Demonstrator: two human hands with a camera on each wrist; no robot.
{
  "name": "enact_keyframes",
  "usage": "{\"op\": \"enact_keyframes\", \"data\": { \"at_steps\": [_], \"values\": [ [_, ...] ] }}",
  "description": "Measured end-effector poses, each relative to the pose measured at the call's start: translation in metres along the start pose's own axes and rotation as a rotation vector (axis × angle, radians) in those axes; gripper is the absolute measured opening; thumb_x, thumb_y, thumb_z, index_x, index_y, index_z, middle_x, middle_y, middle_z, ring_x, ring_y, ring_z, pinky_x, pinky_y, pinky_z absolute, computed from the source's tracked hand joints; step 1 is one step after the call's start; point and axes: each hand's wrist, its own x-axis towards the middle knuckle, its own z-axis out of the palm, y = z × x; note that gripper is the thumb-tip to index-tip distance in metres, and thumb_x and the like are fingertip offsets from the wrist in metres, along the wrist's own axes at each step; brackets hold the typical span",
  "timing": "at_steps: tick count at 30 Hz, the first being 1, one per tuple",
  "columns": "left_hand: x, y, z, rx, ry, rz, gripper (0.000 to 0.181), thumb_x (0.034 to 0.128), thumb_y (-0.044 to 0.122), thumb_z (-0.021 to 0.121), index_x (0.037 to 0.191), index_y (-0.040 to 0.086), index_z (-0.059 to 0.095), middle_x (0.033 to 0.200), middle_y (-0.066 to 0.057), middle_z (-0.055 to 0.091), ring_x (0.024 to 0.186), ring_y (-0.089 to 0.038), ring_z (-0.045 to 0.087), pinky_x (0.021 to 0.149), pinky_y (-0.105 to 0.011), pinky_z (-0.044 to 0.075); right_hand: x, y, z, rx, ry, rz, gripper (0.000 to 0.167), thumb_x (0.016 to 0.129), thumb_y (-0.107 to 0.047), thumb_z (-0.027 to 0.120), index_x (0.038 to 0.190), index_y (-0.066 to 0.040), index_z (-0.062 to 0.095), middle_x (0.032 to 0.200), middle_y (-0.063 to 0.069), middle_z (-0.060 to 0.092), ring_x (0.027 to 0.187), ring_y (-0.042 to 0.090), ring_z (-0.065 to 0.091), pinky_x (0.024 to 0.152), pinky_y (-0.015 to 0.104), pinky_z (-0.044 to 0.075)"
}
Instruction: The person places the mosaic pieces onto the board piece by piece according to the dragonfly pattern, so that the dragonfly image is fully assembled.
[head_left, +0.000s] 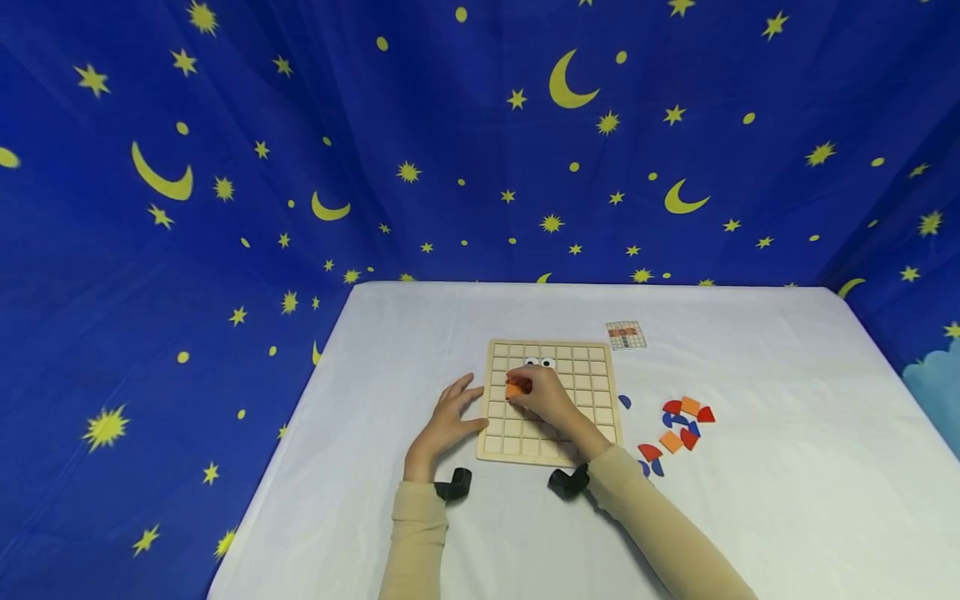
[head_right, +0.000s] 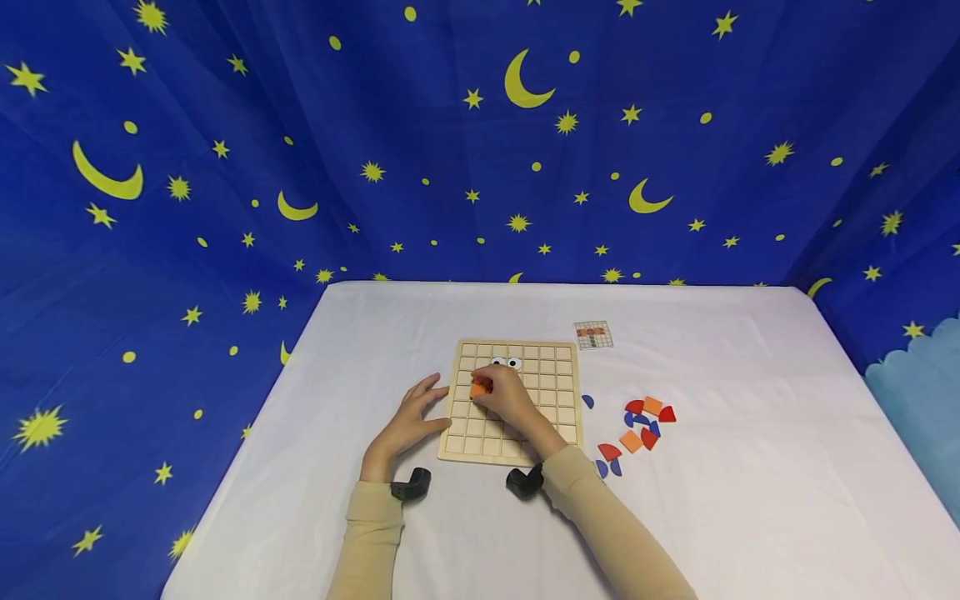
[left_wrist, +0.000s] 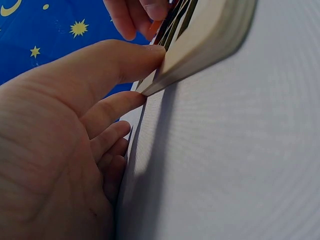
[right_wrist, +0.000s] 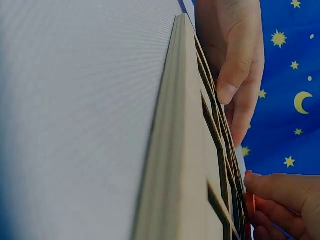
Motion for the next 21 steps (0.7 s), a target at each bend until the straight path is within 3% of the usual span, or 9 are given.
{"op": "enact_keyframes", "data": {
  "at_steps": [21],
  "values": [
    [0.0000,0.0010,-0.0007,0.017,-0.010,0.004,0.059,0.0813,0.021,0.070,0.135,0.005,0.052,0.156,-0.013,0.028,0.145,-0.035,0.020,0.115,-0.058,0.022,-0.0003,0.0033,0.0015,0.002,-0.017,-0.027,0.034,0.077,0.001,0.073,0.110,0.004,0.066,0.103,0.015,0.069,0.090,0.023,0.064,0.076,0.028,0.054]
  ]
}}
